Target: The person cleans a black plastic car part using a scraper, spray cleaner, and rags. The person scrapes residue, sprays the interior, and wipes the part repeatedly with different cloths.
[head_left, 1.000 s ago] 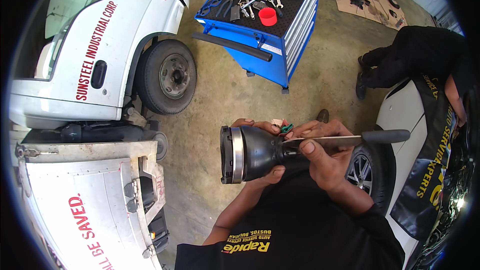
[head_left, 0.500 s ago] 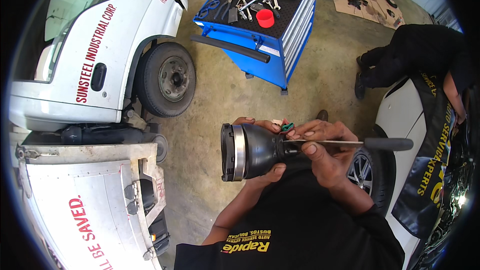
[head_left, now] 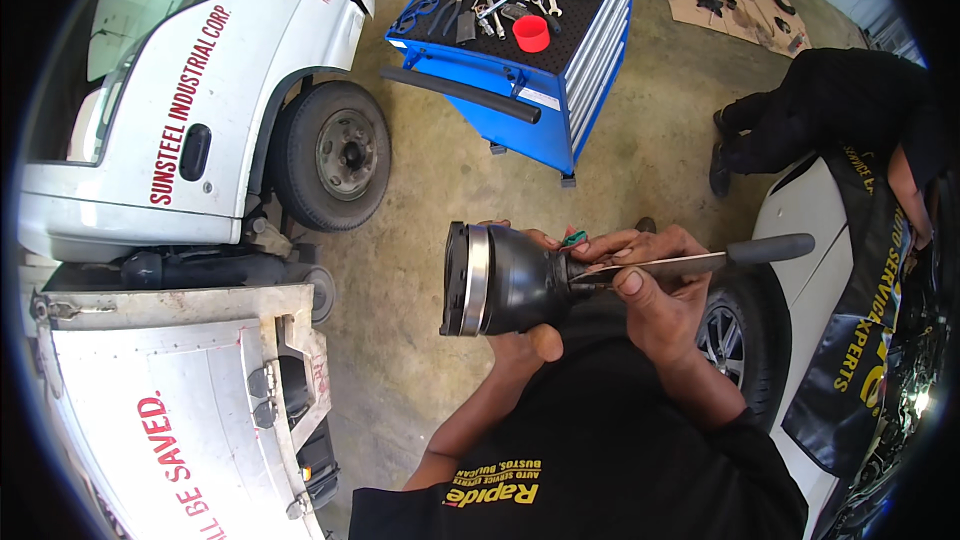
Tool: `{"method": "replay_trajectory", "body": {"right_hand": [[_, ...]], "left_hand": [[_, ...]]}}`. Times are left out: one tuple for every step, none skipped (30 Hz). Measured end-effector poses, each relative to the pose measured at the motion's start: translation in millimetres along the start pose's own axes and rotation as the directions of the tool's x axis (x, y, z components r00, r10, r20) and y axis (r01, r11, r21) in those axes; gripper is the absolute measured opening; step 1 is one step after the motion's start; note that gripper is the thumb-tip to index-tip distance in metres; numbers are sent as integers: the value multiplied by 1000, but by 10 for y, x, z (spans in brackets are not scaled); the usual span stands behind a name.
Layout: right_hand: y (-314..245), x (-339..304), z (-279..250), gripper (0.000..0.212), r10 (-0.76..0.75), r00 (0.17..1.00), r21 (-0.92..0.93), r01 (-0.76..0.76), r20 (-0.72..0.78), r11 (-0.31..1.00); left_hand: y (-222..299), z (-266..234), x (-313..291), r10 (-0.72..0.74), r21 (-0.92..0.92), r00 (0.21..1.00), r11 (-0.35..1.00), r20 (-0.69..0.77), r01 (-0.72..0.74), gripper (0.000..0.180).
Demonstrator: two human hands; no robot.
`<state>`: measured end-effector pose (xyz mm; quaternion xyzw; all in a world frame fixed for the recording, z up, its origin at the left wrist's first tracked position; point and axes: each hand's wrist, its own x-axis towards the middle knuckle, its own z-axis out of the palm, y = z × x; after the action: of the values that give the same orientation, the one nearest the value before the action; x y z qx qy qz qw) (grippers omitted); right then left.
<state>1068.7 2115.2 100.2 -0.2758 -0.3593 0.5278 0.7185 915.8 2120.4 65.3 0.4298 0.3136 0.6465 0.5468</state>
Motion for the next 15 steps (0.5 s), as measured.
{"method": "replay_trajectory", "body": {"right_hand": [[14, 16, -15, 18, 5, 1000, 42, -4, -14, 999], [9, 38, -30, 18, -25, 1000, 7, 24, 7, 1000], [8, 57, -50, 18, -50, 998, -25, 51, 29, 998], [10, 72, -64, 18, -75, 996, -56, 78, 51, 995], [18, 84, -70, 18, -79, 996, -55, 81, 46, 995], [21, 95, -66, 17, -84, 996, -55, 86, 42, 995], [21, 103, -62, 17, -90, 995, -55, 92, 38, 994], [16, 109, -55, 16, -96, 995, -63, 98, 39, 993], [11, 117, -48, 15, -102, 994, -72, 105, 40, 992], [3, 125, -45, 14, -108, 993, -80, 111, 41, 991], [-14, 134, -55, 14, -95, 994, -93, 99, 51, 991], [-30, 140, -70, 14, -81, 995, -108, 87, 61, 990], [-46, 147, -86, 13, -67, 995, -122, 75, 70, 990], [-61, 157, -102, 13, -70, 993, -125, 82, 92, 989], [-79, 168, -119, 13, -75, 991, -128, 89, 115, 988]], "left_hand": [[-31, -21, -22, 3, 7, 1000, 1000, -7, -3, 129], [-21, -55, -29, 40, 4, 998, 999, 55, -40, 106], [41, -33, -61, -39, 46, 999, 998, -1, 39, 105], [144, 26, -101, -115, 83, 992, 989, -59, 119, 104], [171, 19, -134, -149, 95, 985, 983, -86, 157, 101], [204, 16, -166, -182, 105, 977, 975, -113, 193, 99], [180, -39, -193, -176, 96, 979, 978, -107, 186, 94], [157, -83, -219, -170, 87, 980, 980, -100, 178, 90], [139, -114, -241, -190, 71, 974, 977, -127, 200, 85], [122, -139, -261, -210, 54, 965, 974, -153, 221, 80], [117, -148, -281, -231, 37, 956, 970, -180, 241, 75], [162, -108, -274, -267, 87, 934, 952, -238, 294, 69], [215, -60, -251, -288, 42, 935, 952, -208, 302, 70], [286, 3, -212, -307, -3, 935, 950, -177, 312, 70], [338, 51, -168, -324, -47, 935, 946, -144, 321, 71]]}}
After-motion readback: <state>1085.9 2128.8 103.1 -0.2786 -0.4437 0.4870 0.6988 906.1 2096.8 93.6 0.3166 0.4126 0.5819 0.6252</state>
